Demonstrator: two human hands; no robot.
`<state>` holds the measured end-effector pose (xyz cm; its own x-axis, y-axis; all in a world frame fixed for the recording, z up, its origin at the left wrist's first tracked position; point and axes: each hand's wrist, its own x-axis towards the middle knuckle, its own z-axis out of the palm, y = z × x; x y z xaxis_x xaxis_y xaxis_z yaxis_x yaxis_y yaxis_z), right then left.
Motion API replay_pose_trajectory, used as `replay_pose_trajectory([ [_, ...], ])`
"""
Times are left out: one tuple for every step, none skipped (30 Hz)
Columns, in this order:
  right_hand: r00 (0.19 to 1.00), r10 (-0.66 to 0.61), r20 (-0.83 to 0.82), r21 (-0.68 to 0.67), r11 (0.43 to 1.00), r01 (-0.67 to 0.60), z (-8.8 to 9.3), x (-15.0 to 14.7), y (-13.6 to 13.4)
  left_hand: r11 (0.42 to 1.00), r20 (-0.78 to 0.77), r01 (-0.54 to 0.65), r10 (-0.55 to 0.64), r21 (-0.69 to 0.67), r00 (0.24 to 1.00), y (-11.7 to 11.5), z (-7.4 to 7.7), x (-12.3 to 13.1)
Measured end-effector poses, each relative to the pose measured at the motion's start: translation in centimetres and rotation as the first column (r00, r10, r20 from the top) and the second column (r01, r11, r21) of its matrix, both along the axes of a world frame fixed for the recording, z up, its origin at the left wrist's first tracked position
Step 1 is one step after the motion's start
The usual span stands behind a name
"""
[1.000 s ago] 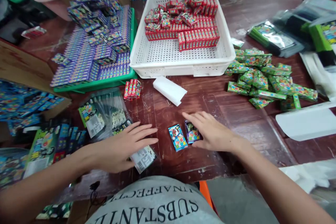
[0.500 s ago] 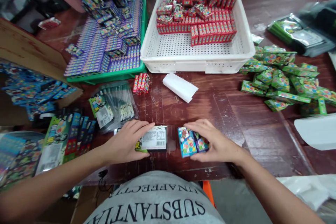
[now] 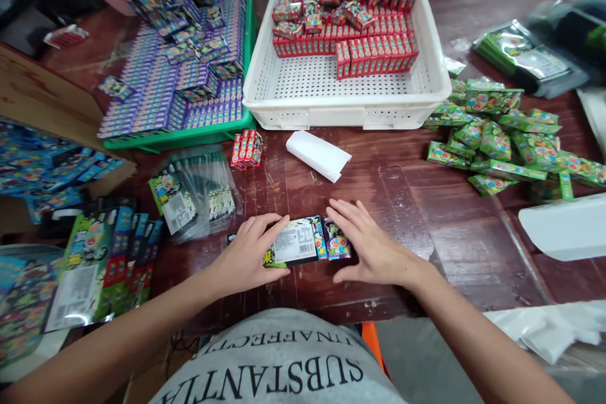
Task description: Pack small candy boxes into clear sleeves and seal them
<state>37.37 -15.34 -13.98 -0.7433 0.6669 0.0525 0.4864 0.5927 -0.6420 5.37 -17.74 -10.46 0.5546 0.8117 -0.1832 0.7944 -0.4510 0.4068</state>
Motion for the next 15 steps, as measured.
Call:
replay_pose_trajectory([
  [1.000, -0.007, 0.005, -0.004, 1.000, 0.007, 0.1, 0.5, 0.1, 1.000, 0.002, -0.001, 0.001, -0.004, 1.000, 0.1, 0.0, 0.0],
  [1.000, -0.008, 0.000, -0.012, 1.000, 0.008, 0.1, 0.8, 0.2, 1.000, 0.006, 0.003, -0.003, -0.009, 1.000, 0.1, -0.1, 0.1],
  [1.000, 0.001, -0.013, -0.023, 1.000, -0.001, 0.0, 0.9, 0.3, 1.000, 0.012, 0.014, -0.014, -0.017, 1.000, 0.3, -0.1, 0.2],
  [0.999, 0.015, -0.032, -0.033, 0.999, -0.016, -0.1, 0.9, 0.5, 0.999, 0.018, 0.029, -0.029, -0.024, 0.999, 0.4, -0.1, 0.3],
  [0.998, 0.030, -0.054, -0.041, 0.999, -0.032, -0.2, 0.7, 0.7, 0.998, 0.024, 0.046, -0.045, -0.031, 0.999, 0.5, -0.2, 0.4],
  [0.996, 0.044, -0.073, -0.045, 0.998, -0.047, -0.3, 0.4, 0.9, 0.998, 0.028, 0.059, -0.058, -0.035, 0.998, 0.7, -0.2, 0.5],
  [0.995, 0.052, -0.084, -0.049, 0.997, -0.056, -0.4, 0.1, 1.0, 0.997, 0.030, 0.062, -0.061, -0.037, 0.998, 0.7, -0.2, 0.5],
  [0.995, 0.044, -0.088, -0.049, 0.998, -0.049, -0.5, -0.2, 1.1, 0.998, 0.030, 0.056, -0.054, -0.039, 0.998, 0.7, -0.1, 0.6],
  [0.996, 0.020, -0.085, -0.042, 0.999, -0.024, -0.5, -0.5, 1.0, 0.998, 0.031, 0.042, -0.041, -0.041, 0.999, 0.6, -0.1, 0.6],
  [0.997, -0.016, -0.079, -0.030, 0.999, 0.013, -0.5, -0.7, 0.8, 0.999, 0.031, 0.025, -0.023, -0.044, 0.999, 0.4, 0.0, 0.7],
  [0.996, -0.050, -0.070, -0.011, 0.999, 0.050, -0.5, -1.0, 0.5, 0.999, 0.030, 0.007, -0.005, -0.050, 1.000, 0.2, 0.0, 0.8],
  [0.996, -0.072, -0.060, 0.010, 0.997, 0.073, -0.6, -1.2, 0.1, 0.998, 0.026, -0.010, 0.012, -0.055, 1.000, 0.0, 0.1, 0.9],
  [0.996, -0.075, -0.050, 0.031, 0.997, 0.077, -0.7, -1.5, -0.3, 0.998, 0.019, -0.020, 0.021, -0.060, 1.000, 0.0, 0.1, 1.1],
  [0.997, -0.061, -0.039, 0.049, 0.997, 0.063, -0.7, -1.7, -0.7, 0.998, 0.011, -0.022, 0.023, -0.063, 1.000, 0.0, 0.2, 1.2],
  [0.999, -0.042, -0.028, 0.062, 0.997, 0.043, -0.7, -1.9, -0.9, 0.998, 0.005, -0.014, 0.015, -0.062, 1.000, 0.3, 0.4, 1.3],
])
